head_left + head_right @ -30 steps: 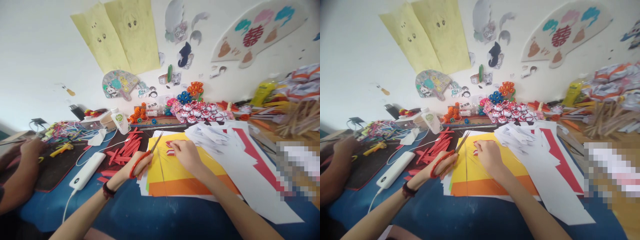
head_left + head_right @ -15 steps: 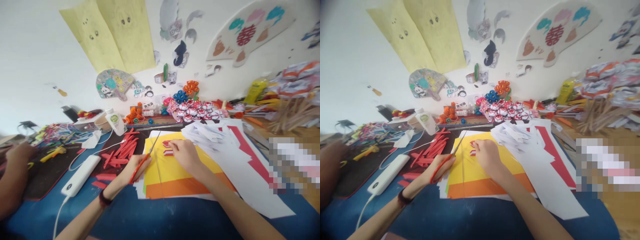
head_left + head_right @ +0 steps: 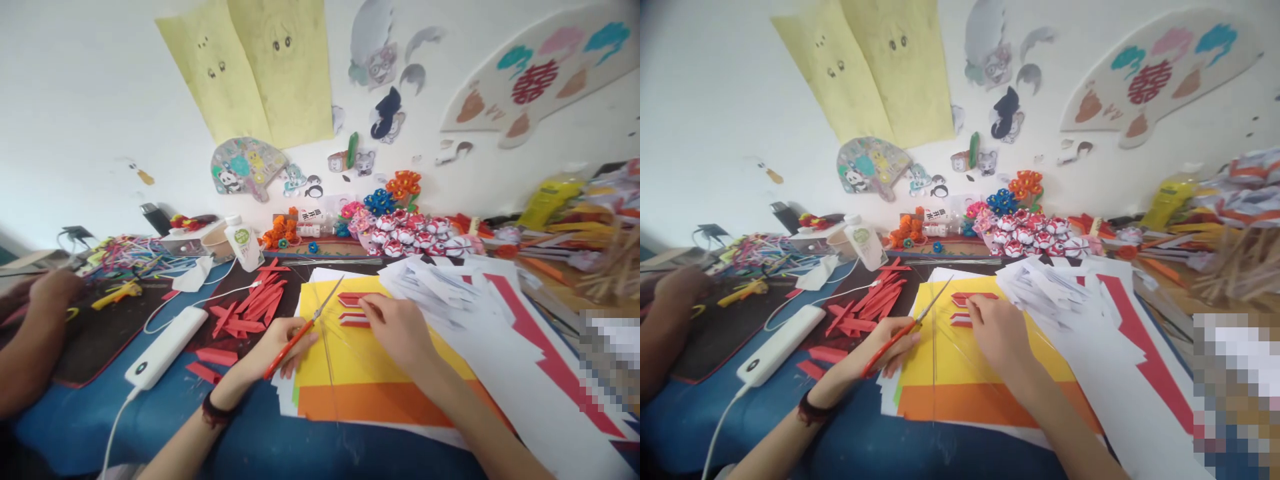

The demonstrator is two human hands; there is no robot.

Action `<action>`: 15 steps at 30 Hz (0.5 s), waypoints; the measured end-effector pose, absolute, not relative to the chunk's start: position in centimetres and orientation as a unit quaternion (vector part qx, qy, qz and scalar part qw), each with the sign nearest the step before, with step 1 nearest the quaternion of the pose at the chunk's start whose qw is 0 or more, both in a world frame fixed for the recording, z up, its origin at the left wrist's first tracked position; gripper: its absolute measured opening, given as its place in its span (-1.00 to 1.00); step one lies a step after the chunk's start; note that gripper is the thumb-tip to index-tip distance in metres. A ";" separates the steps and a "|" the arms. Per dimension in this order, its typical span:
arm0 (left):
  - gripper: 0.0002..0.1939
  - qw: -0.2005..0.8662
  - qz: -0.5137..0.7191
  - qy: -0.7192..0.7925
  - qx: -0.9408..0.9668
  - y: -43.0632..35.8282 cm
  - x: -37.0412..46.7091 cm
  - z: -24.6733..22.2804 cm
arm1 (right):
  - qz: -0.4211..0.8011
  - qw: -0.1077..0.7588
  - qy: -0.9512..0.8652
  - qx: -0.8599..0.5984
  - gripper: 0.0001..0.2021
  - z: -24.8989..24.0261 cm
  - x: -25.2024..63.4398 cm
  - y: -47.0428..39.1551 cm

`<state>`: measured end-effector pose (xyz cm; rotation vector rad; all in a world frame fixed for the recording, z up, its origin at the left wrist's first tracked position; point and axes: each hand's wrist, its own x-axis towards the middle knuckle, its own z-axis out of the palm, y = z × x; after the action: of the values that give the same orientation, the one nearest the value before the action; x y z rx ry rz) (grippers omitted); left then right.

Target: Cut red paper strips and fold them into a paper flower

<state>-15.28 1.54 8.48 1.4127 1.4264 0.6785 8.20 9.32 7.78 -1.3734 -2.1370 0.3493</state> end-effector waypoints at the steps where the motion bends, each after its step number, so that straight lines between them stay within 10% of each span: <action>1: -0.55 0.490 0.278 0.585 0.584 1.5 -15.3 8.2 | 0.133 0.290 -0.798 -0.511 -0.71 7.7 8.2 9.3; 15: -0.33 0.433 0.385 0.516 0.631 0.2 -15.8 8.5 | 0.353 0.441 -0.720 -0.404 -0.70 8.5 8.4 9.5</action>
<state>-15.78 0.16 8.45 1.5727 1.2865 0.9584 8.40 9.53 8.48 -1.0039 -1.7866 0.8763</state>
